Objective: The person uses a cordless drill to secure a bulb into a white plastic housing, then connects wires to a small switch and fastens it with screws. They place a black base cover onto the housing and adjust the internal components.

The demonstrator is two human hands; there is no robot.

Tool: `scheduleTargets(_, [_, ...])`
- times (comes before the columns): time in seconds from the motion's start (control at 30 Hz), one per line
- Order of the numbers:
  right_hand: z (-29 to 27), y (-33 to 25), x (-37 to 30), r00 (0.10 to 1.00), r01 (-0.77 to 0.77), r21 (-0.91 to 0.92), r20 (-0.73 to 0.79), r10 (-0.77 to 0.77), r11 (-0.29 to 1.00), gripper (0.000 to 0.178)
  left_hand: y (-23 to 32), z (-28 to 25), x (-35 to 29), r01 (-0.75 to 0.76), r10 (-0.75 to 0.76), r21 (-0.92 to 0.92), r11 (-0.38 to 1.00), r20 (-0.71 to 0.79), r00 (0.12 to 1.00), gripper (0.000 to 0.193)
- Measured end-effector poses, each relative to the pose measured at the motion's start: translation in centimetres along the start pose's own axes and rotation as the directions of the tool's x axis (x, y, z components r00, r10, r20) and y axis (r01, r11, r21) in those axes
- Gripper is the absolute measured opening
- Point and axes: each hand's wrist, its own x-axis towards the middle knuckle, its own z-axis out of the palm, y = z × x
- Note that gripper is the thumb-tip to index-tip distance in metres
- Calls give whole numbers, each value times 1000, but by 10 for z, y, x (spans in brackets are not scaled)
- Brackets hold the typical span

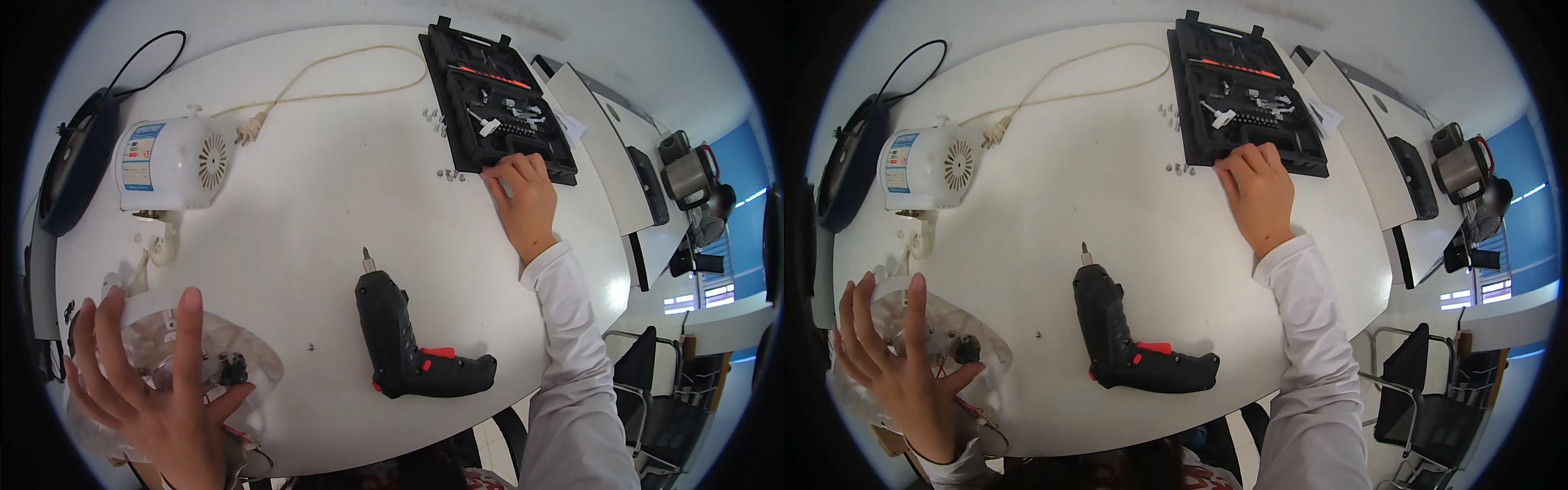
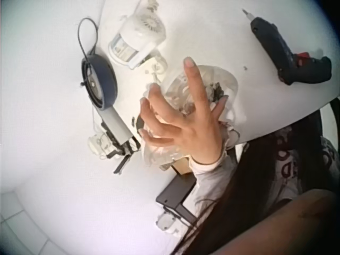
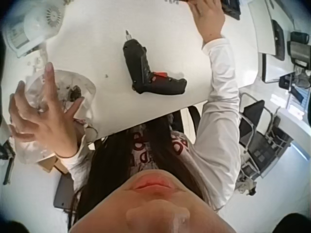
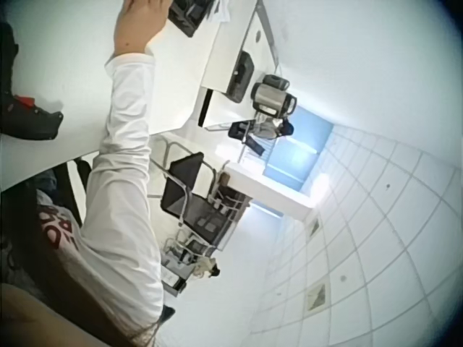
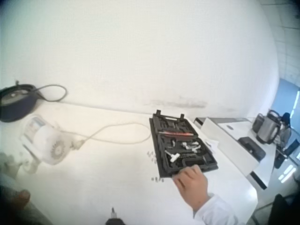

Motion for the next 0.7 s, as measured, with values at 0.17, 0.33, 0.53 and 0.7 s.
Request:
scheduleTargets(0.17, [-3,2,-4,999,-13,-22,-40,12,1000,11,7,7,2,58,-54,-85,995,45,998,94])
scheduleTargets(0.33, [0,3,-3,998,-36,3,-45,36,999,9,13,-2,8,137,-133,-220,966,34,991,101])
scheduleTargets(0.53, [1,3,-3,998,-60,32,-12,61,998,7,11,-6,9,127,-115,-225,966,64,991,98])
scheduleTargets(0.7, [2,3,-4,997,-74,37,-6,74,997,6,10,-6,6,123,-110,-227,966,72,991,97])
